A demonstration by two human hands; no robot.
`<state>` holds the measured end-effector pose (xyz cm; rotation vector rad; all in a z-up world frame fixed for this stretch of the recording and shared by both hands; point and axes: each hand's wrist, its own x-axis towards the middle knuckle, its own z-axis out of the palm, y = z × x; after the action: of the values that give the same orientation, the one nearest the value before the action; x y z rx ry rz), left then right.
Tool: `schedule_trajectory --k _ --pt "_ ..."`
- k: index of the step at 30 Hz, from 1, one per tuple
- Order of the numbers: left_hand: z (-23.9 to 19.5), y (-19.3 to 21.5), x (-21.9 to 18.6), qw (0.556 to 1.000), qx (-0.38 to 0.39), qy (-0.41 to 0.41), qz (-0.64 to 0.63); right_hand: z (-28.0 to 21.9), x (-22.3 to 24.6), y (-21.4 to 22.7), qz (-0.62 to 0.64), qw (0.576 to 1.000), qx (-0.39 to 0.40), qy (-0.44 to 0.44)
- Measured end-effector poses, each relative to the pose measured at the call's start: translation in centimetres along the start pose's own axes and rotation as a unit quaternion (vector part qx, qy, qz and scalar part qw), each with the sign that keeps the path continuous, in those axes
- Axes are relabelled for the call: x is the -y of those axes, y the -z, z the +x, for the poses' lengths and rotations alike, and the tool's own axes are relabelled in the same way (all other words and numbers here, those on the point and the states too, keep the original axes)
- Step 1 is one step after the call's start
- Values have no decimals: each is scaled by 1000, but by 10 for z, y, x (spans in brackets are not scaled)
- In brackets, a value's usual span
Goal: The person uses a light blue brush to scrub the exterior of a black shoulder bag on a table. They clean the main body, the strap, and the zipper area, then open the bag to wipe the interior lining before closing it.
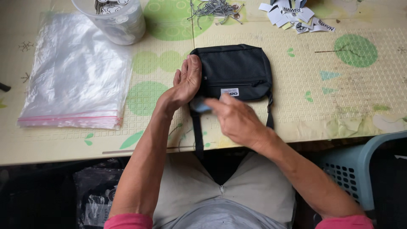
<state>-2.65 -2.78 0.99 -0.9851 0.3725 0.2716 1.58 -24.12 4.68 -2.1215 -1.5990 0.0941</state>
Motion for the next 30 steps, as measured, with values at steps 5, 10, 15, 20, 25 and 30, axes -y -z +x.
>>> schedule_trajectory --k 5,10,15,20,25,30 --pt "-22 0 36 247 -19 -117 962 -32 18 34 257 855 415 177" --pt "-20 3 33 198 -39 -134 970 -53 4 50 209 934 278 84" --pt "-21 3 37 139 -37 -126 981 -67 -18 68 138 986 -5 -90" --pt "-6 14 24 -91 -46 -186 977 -93 -56 68 12 973 -174 -150" --pt "5 19 11 -137 -28 -212 967 -107 -58 73 181 960 119 -175" --pt "16 29 -2 -179 -18 -255 950 -90 -57 83 232 944 35 -234"
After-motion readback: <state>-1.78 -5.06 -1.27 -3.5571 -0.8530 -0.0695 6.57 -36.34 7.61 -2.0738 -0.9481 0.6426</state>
